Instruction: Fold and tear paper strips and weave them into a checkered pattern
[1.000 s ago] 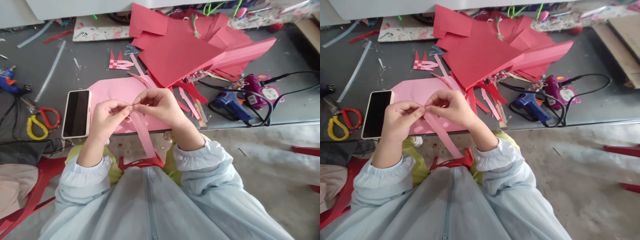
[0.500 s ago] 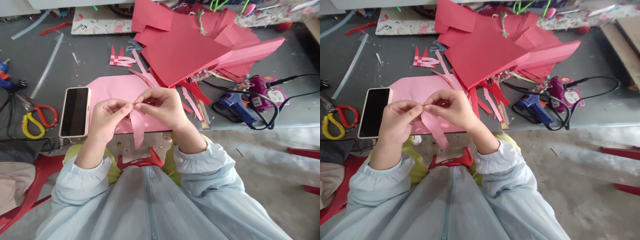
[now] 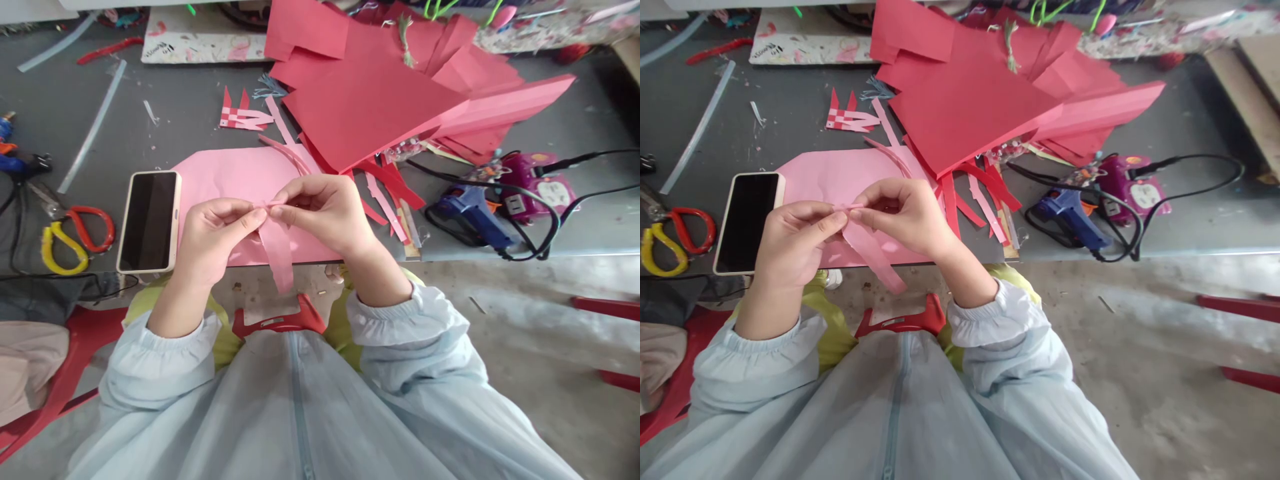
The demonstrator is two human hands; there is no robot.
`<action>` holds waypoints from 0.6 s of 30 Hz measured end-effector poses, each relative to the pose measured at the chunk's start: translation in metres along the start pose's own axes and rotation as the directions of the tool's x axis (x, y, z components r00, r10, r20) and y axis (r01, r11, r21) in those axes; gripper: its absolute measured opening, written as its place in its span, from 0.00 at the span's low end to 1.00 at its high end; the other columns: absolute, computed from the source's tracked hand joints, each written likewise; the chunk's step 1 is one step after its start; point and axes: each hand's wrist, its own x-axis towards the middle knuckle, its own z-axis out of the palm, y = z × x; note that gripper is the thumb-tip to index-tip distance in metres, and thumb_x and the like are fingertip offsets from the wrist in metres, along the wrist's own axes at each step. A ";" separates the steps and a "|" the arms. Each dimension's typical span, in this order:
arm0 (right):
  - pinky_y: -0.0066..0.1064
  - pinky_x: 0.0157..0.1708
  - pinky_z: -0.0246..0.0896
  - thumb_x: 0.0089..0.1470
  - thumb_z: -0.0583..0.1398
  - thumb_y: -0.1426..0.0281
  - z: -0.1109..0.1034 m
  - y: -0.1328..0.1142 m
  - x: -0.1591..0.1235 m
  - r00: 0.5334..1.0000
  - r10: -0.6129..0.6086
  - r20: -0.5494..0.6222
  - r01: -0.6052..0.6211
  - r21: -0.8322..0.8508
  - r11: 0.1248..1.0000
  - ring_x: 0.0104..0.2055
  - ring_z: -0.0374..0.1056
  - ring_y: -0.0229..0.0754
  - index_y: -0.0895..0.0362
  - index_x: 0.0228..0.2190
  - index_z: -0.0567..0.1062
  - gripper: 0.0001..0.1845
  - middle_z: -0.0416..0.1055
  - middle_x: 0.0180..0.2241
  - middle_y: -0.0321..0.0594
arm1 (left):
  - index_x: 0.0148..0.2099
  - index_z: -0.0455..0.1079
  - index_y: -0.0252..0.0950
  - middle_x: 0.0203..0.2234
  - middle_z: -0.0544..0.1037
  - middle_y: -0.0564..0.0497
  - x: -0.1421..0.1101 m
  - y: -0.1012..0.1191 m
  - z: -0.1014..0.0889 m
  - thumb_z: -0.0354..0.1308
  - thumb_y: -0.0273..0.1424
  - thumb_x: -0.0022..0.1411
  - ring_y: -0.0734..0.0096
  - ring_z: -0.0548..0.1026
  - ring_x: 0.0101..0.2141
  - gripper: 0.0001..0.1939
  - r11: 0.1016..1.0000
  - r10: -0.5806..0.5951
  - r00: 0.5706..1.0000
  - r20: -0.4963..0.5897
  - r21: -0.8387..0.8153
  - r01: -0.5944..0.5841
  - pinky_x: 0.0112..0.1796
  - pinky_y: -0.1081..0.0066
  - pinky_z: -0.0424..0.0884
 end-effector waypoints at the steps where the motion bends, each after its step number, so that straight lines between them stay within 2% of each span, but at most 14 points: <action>1: 0.30 0.30 0.72 0.43 0.74 0.56 0.001 0.000 -0.001 1.000 -0.019 -0.009 0.019 -0.004 1.000 0.29 0.73 0.36 0.59 0.28 0.80 0.20 0.78 0.27 0.37 | 0.30 0.82 0.40 0.24 0.81 0.54 0.000 0.000 0.001 0.74 0.35 0.51 0.75 0.79 0.25 0.06 1.000 0.007 1.000 0.000 -0.014 -0.007 0.28 0.74 0.77; 5: 0.31 0.33 0.73 0.46 0.72 0.55 0.003 0.000 -0.002 0.997 -0.067 -0.045 0.065 -0.047 0.997 0.30 0.74 0.36 0.57 0.28 0.80 0.18 0.77 0.28 0.37 | 0.30 0.82 0.40 0.23 0.81 0.54 0.001 0.001 0.003 0.74 0.36 0.50 0.76 0.78 0.25 0.07 0.999 0.016 1.000 -0.019 -0.034 -0.016 0.27 0.75 0.76; 11: 0.30 0.31 0.72 0.38 0.75 0.55 0.001 0.002 0.000 0.999 0.012 -0.040 -0.013 -0.035 0.999 0.30 0.73 0.36 0.58 0.27 0.79 0.22 0.77 0.28 0.36 | 0.30 0.81 0.39 0.23 0.80 0.54 0.002 -0.001 0.002 0.74 0.36 0.51 0.76 0.78 0.25 0.07 1.000 0.007 0.999 -0.048 -0.025 -0.009 0.25 0.76 0.75; 15: 0.31 0.30 0.73 0.40 0.74 0.53 0.003 0.002 0.001 0.999 0.030 -0.040 -0.031 -0.036 0.999 0.28 0.72 0.36 0.58 0.27 0.78 0.22 0.76 0.27 0.36 | 0.30 0.81 0.38 0.23 0.80 0.53 0.003 -0.001 0.003 0.74 0.36 0.51 0.77 0.77 0.24 0.08 0.999 0.004 0.999 -0.048 -0.034 -0.005 0.25 0.76 0.74; 18: 0.31 0.32 0.73 0.42 0.74 0.53 0.005 0.000 0.000 0.999 0.000 -0.049 -0.002 -0.034 0.999 0.29 0.73 0.36 0.58 0.27 0.78 0.21 0.76 0.27 0.36 | 0.30 0.81 0.37 0.23 0.79 0.54 0.003 0.000 0.004 0.74 0.35 0.50 0.78 0.76 0.24 0.08 0.999 0.005 0.997 -0.071 -0.037 -0.008 0.25 0.76 0.74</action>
